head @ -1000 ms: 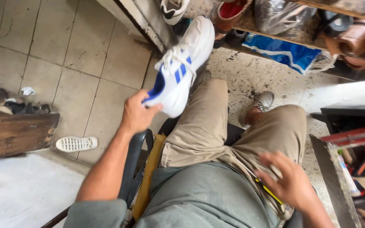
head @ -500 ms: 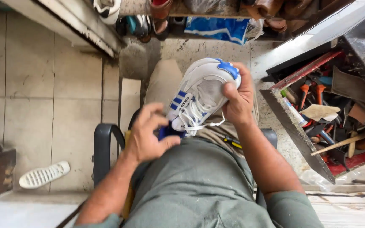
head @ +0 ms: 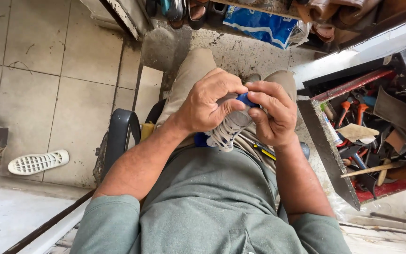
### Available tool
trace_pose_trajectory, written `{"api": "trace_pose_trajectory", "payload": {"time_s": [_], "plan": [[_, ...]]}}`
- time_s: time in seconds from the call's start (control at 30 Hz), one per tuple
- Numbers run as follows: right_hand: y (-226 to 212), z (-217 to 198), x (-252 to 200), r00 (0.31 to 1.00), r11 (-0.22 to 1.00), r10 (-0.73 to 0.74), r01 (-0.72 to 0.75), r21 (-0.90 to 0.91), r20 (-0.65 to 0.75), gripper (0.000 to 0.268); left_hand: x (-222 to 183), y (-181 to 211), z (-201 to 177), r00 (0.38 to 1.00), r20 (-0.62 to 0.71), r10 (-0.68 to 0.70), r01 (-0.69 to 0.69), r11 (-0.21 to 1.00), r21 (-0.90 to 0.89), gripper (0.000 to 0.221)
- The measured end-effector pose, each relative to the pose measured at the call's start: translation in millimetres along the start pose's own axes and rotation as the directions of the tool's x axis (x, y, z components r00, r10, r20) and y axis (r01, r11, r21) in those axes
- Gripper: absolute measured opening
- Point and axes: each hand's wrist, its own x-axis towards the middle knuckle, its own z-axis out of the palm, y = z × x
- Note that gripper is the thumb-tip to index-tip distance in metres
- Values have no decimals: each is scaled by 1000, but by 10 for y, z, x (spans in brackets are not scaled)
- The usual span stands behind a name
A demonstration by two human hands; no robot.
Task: The person is removing the sole from a white sneaker. They use a screwdriver to pry the edges and then pull the sole off by hand, followed by handling other shoe parts.
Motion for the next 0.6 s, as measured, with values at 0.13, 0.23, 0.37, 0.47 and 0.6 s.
{"api": "trace_pose_trajectory", "payload": {"time_s": [0.13,0.23,0.37,0.47,0.6], "plan": [[-59,-41,-13,999,997,-17,20,-70,39,29,-53,19,85,999,-24,48,-46,996,72,30],[5,-15,-5,998,990,-62,64,-127,14,30,-30,-33,147,994,-68,83,-76,991,106,31],[8,16,1,996,985,-92,90,-148,-11,33,-17,-9,207,990,-120,72,-60,993,98,30],[27,30,35,992,981,-128,125,-150,-16,34,6,0,214,990,-125,68,-56,994,99,30],[74,26,-14,994,982,-112,111,-154,-1,33,15,-118,216,988,-153,13,1,996,88,39]]}}
